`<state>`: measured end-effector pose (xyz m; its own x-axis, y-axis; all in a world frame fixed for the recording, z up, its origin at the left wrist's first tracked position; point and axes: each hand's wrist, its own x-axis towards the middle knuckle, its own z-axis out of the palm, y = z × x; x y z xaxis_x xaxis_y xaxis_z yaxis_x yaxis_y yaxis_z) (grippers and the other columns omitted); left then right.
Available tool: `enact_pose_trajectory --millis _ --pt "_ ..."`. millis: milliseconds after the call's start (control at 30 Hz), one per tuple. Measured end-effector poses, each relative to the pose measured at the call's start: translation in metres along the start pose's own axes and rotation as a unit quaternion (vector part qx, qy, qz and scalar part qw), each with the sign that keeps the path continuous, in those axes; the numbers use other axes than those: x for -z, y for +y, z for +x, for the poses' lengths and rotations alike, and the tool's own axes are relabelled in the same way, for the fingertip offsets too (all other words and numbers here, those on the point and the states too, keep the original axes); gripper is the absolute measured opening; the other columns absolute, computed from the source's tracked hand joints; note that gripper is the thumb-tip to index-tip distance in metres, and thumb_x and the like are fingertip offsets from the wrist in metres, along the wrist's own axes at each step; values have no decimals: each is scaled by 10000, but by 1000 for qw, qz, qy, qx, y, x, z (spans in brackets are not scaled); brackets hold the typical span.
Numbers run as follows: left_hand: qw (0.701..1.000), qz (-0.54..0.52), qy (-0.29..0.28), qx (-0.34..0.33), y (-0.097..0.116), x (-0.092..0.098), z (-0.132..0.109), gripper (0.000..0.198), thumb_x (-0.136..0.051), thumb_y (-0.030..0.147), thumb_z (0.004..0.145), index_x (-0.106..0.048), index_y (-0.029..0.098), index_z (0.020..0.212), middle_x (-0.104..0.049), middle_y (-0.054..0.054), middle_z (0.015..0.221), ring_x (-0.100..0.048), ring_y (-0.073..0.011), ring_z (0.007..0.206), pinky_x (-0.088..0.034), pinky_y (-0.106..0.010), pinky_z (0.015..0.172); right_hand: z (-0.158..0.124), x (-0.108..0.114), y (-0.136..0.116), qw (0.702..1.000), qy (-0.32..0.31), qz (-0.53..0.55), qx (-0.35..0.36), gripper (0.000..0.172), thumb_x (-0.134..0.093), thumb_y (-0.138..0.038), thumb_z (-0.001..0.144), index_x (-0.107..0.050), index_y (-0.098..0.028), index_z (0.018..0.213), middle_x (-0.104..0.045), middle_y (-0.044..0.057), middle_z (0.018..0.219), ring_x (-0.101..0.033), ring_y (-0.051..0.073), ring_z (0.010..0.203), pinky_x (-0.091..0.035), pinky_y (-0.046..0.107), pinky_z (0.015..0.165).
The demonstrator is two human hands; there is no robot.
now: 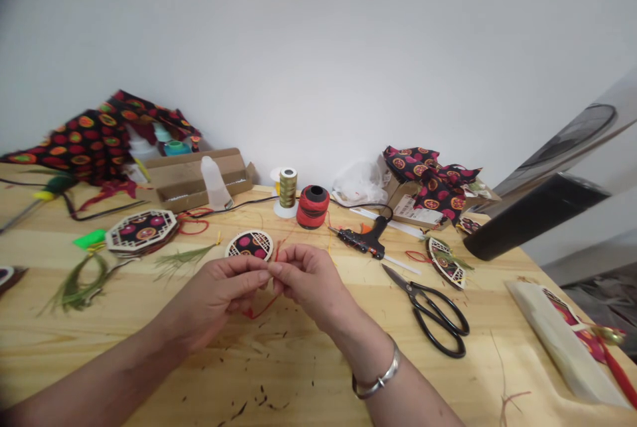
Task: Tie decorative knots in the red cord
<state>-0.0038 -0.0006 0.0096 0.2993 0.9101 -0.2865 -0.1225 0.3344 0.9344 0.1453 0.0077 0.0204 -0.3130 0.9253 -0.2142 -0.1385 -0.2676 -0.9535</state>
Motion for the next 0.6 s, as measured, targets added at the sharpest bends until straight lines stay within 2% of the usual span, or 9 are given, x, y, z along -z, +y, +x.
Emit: enact_pose_trajectory --millis 133,233,400,500,600 --pt "1000 -10 28 -1 2 -1 1 157 -656 312 686 -687 162 721 -594 -3 677 -393 -65 483 -316 -164 391 2 2 4 997 22 -59 37 221 -591 -354 753 -542 -152 678 -567 -20 564 -335 43 414 -254 188 415" --pt "998 -21 61 -12 1 0 4 148 -669 298 679 -687 160 728 -583 9 653 -349 -45 449 -284 -147 367 3 5 8 985 44 -148 81 213 -532 -339 800 -592 -151 719 -587 0 637 -420 73 503 -330 201 488" --pt "994 -29 102 -25 -2 3 7 171 -680 307 669 -679 149 733 -576 11 637 -316 -35 413 -290 -147 338 0 5 12 933 93 -319 138 205 -509 -336 823 -633 -181 770 -587 -7 635 -473 109 571 -363 218 536" --pt "994 -26 97 -39 -3 5 8 209 -661 342 685 -674 145 755 -587 -2 644 -313 -46 397 -307 -166 312 -6 2 12 907 110 -374 158 224 -498 -354 836 -629 -188 761 -605 -8 622 -479 106 539 -352 212 509" --pt "993 -24 106 -45 -5 5 9 211 -655 347 694 -670 143 746 -539 20 549 -308 -47 382 -290 -158 308 -11 -3 13 878 117 -422 193 220 -475 -339 857 -612 -195 762 -615 -10 618 -498 106 535 -355 211 515"
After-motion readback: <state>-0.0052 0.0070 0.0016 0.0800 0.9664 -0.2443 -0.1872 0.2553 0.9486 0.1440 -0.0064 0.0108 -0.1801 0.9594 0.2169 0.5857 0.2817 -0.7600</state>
